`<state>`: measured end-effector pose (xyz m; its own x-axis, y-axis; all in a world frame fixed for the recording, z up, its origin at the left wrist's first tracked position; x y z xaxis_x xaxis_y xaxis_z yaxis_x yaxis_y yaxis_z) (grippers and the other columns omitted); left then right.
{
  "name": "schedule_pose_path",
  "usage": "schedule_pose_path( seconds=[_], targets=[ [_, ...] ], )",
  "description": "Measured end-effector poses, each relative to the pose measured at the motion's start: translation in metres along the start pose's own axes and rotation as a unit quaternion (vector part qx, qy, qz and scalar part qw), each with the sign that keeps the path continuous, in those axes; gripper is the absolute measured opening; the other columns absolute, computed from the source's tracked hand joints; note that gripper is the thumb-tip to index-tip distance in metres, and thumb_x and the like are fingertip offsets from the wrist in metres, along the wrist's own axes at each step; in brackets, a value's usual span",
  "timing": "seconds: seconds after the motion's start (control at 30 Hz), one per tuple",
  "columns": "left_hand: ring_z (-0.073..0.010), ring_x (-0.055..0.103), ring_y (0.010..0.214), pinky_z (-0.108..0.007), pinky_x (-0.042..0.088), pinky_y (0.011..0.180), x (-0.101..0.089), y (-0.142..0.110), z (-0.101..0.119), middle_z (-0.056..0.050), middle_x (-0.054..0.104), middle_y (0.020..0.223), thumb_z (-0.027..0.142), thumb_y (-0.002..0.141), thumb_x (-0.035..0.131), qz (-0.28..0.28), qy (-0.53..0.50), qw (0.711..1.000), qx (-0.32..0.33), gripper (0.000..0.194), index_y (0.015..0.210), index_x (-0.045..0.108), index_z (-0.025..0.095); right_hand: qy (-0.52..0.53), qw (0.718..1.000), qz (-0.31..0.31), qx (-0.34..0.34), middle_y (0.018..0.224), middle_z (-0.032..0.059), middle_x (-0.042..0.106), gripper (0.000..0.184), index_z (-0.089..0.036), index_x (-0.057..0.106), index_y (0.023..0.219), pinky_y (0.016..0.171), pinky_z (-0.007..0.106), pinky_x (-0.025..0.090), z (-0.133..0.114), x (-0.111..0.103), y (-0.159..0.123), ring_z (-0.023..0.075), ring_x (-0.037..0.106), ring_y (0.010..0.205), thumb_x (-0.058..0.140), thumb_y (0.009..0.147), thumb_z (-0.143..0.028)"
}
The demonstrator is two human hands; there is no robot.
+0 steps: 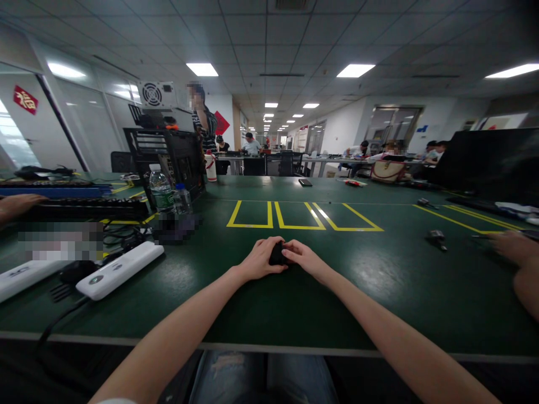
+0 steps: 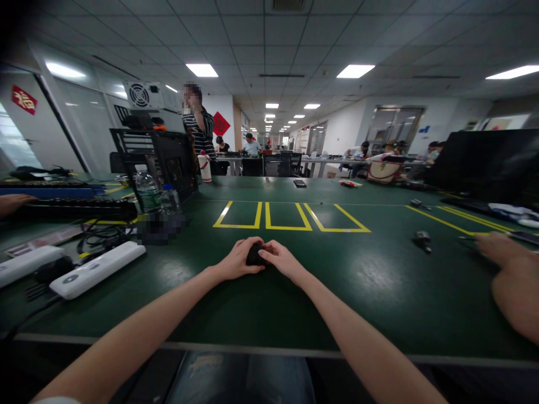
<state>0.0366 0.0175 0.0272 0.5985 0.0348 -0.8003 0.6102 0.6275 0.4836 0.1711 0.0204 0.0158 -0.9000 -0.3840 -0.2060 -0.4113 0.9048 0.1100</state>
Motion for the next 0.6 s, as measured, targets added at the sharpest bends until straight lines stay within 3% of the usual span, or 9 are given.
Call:
schedule_pose_path(
  seconds=[0.13, 0.33, 0.6],
  targets=[
    [-0.0195, 0.045, 0.102, -0.037, 0.026, 0.094, 0.0001, -0.0002, 0.0004, -0.004, 0.046, 0.11, 0.037, 0.067, 0.059, 0.002, -0.003, 1.0, 0.005, 0.059, 0.116, 0.03, 0.023, 0.002, 0.999, -0.031, -0.024, 0.089, 0.0008, 0.056, 0.031, -0.021, 0.045, 0.091, 0.082, 0.036, 0.041, -0.0029, 0.0001, -0.0028, 0.0169, 0.053, 0.089, 0.062, 0.066, -0.031],
    [-0.0198, 0.044, 0.103, -0.037, 0.026, 0.093, 0.0013, 0.0009, -0.001, -0.004, 0.046, 0.11, 0.037, 0.065, 0.06, 0.007, -0.005, 1.0, 0.004, 0.061, 0.116, 0.029, 0.024, 0.009, 1.0, 0.012, -0.025, 0.083, 0.0007, 0.056, 0.026, -0.02, 0.046, 0.087, 0.074, 0.034, 0.044, -0.0002, 0.0008, 0.0015, 0.0161, 0.054, 0.082, 0.054, 0.071, -0.039],
    [-0.0197, 0.044, 0.102, -0.037, 0.026, 0.094, 0.0013, 0.0002, -0.002, -0.004, 0.046, 0.11, 0.037, 0.065, 0.059, 0.001, -0.005, 1.0, 0.003, 0.061, 0.116, 0.029, 0.024, 0.009, 1.0, 0.007, 0.007, 0.097, 0.0051, 0.054, 0.029, -0.018, 0.05, 0.091, 0.082, 0.037, 0.041, 0.0015, -0.0007, 0.0023, 0.0186, 0.051, 0.093, 0.057, 0.069, -0.036]
  ],
)
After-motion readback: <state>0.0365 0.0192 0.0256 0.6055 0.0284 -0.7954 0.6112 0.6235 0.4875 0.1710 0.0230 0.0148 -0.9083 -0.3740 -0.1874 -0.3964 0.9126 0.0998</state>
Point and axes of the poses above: each hand's wrist, its own y-axis towards the middle knuckle, its own x-axis out of the palm, z = x × y, the point moved 4 cm from there along y, towards the middle knuckle
